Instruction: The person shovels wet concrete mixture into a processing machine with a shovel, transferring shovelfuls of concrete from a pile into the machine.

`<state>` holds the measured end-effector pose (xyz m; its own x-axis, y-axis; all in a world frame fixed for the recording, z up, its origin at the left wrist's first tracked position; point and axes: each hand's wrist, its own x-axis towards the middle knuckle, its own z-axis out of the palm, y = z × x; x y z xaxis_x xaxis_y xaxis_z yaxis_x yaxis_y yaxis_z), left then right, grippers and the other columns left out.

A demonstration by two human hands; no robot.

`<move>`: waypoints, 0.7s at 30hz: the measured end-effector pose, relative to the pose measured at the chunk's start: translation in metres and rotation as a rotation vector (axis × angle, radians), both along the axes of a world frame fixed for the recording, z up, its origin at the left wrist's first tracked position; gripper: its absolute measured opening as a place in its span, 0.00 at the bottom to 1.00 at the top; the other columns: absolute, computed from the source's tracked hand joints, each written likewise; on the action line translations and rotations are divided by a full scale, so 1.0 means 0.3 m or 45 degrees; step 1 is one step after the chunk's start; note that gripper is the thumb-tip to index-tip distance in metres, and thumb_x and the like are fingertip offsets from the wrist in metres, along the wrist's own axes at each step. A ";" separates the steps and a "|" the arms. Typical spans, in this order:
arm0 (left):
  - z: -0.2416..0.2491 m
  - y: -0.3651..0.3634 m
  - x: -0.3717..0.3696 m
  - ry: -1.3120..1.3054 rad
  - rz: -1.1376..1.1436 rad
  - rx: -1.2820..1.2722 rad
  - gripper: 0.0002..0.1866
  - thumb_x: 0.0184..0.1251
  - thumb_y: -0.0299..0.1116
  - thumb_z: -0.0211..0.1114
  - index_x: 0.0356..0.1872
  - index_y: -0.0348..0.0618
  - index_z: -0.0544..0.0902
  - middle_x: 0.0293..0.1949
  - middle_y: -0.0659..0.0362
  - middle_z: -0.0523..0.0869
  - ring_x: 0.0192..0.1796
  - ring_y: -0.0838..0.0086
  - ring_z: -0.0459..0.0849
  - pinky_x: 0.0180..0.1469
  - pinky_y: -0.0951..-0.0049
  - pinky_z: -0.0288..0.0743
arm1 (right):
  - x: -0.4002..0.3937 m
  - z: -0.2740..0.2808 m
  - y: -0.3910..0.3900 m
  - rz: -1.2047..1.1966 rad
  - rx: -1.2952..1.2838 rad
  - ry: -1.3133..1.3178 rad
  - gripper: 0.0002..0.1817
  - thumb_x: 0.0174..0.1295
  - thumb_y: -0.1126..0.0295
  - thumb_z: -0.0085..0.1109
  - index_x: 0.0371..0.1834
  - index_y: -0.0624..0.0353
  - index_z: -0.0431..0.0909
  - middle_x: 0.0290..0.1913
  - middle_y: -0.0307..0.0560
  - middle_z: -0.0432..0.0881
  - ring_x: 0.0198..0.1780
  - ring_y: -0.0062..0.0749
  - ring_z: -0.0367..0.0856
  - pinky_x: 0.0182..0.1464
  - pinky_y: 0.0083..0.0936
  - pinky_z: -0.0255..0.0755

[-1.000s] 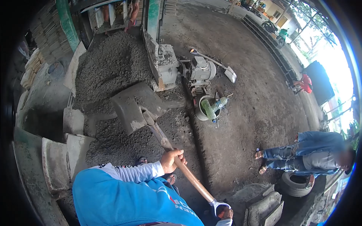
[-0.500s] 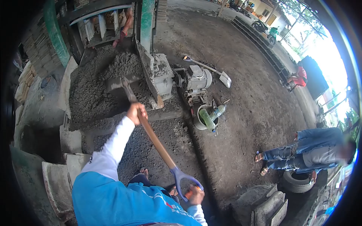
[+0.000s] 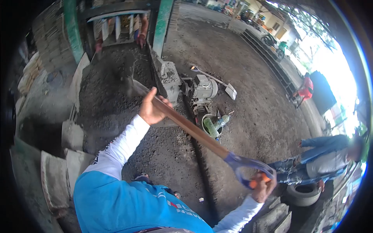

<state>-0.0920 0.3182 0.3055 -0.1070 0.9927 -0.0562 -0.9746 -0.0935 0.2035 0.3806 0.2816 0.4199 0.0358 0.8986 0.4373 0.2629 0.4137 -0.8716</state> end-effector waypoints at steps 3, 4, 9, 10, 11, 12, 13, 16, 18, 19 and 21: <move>-0.009 -0.051 0.217 0.171 -0.003 0.140 0.26 0.60 0.62 0.63 0.30 0.47 0.81 0.34 0.54 0.85 0.44 0.58 0.83 0.49 0.51 0.75 | 0.205 0.123 0.098 -0.325 0.533 -0.197 0.13 0.53 0.68 0.60 0.40 0.62 0.77 0.35 0.40 0.78 0.39 0.26 0.76 0.36 0.25 0.72; -0.018 -0.064 0.272 0.280 -0.004 0.245 0.27 0.60 0.64 0.62 0.33 0.48 0.82 0.38 0.53 0.86 0.47 0.60 0.83 0.46 0.53 0.77 | 0.223 0.197 0.111 -0.417 0.743 -0.210 0.15 0.52 0.64 0.62 0.37 0.66 0.78 0.36 0.45 0.78 0.36 0.33 0.77 0.44 0.30 0.73; 0.029 -0.150 0.457 0.397 0.028 0.590 0.34 0.62 0.68 0.56 0.48 0.43 0.78 0.45 0.49 0.85 0.49 0.57 0.83 0.53 0.54 0.74 | 0.352 0.616 0.230 -0.701 1.560 -0.443 0.11 0.67 0.64 0.58 0.39 0.61 0.79 0.32 0.42 0.79 0.31 0.26 0.78 0.35 0.22 0.75; 0.048 -0.166 0.472 0.440 0.035 0.670 0.36 0.61 0.69 0.56 0.50 0.42 0.77 0.46 0.49 0.85 0.50 0.57 0.83 0.54 0.54 0.74 | 0.384 0.755 0.262 -0.753 1.791 -0.642 0.12 0.69 0.65 0.54 0.45 0.62 0.78 0.38 0.44 0.81 0.36 0.27 0.80 0.41 0.23 0.77; 0.058 -0.180 0.476 0.500 0.047 0.748 0.38 0.61 0.70 0.55 0.53 0.41 0.74 0.49 0.47 0.83 0.51 0.57 0.82 0.56 0.53 0.72 | 0.355 0.866 0.291 -0.776 1.898 -0.723 0.11 0.68 0.65 0.55 0.44 0.62 0.78 0.37 0.43 0.81 0.36 0.27 0.80 0.41 0.23 0.77; 0.072 -0.197 0.479 0.490 0.082 0.767 0.37 0.62 0.69 0.54 0.52 0.43 0.75 0.48 0.49 0.83 0.49 0.58 0.83 0.54 0.56 0.72 | 0.282 0.945 0.309 -0.752 1.957 -0.739 0.11 0.67 0.66 0.56 0.44 0.62 0.78 0.37 0.43 0.81 0.36 0.27 0.80 0.41 0.23 0.76; 0.087 -0.217 0.479 0.481 0.116 0.785 0.35 0.63 0.69 0.54 0.52 0.45 0.75 0.47 0.50 0.84 0.48 0.59 0.83 0.52 0.59 0.72 | 0.194 1.020 0.325 -0.708 1.991 -0.740 0.10 0.67 0.66 0.57 0.43 0.62 0.78 0.37 0.43 0.81 0.36 0.27 0.80 0.41 0.23 0.76; 0.078 -0.263 0.438 0.410 0.212 0.835 0.37 0.64 0.70 0.49 0.54 0.45 0.76 0.47 0.49 0.84 0.48 0.58 0.83 0.51 0.59 0.71 | -0.172 1.132 0.321 -0.454 2.018 -0.685 0.09 0.64 0.68 0.60 0.41 0.63 0.79 0.35 0.43 0.81 0.35 0.28 0.80 0.40 0.23 0.75; 0.077 -0.289 0.368 0.308 0.283 0.853 0.40 0.64 0.72 0.45 0.56 0.44 0.76 0.49 0.48 0.83 0.50 0.57 0.82 0.52 0.58 0.71 | -0.441 1.127 0.265 -0.240 2.026 -0.588 0.09 0.63 0.69 0.62 0.40 0.63 0.79 0.35 0.43 0.81 0.35 0.28 0.80 0.40 0.23 0.75; 0.080 -0.303 0.299 0.215 0.374 0.817 0.43 0.64 0.74 0.40 0.57 0.44 0.76 0.53 0.47 0.82 0.52 0.54 0.81 0.53 0.53 0.71 | -0.562 1.098 0.221 -0.130 2.028 -0.536 0.09 0.62 0.69 0.63 0.39 0.63 0.79 0.34 0.43 0.81 0.34 0.28 0.80 0.40 0.23 0.74; 0.106 -0.310 0.089 0.114 0.480 0.723 0.45 0.61 0.77 0.39 0.50 0.43 0.81 0.54 0.45 0.82 0.53 0.50 0.80 0.54 0.45 0.71 | -0.766 1.020 0.115 0.068 2.027 -0.428 0.08 0.60 0.70 0.65 0.38 0.63 0.80 0.33 0.42 0.82 0.34 0.28 0.80 0.39 0.23 0.74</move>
<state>-0.0654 0.2251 0.3374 -0.4307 0.7597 0.4872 -0.8362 -0.5390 0.1011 0.1509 0.3162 0.7259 -0.2621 -0.4473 0.8551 0.2991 0.8048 0.5127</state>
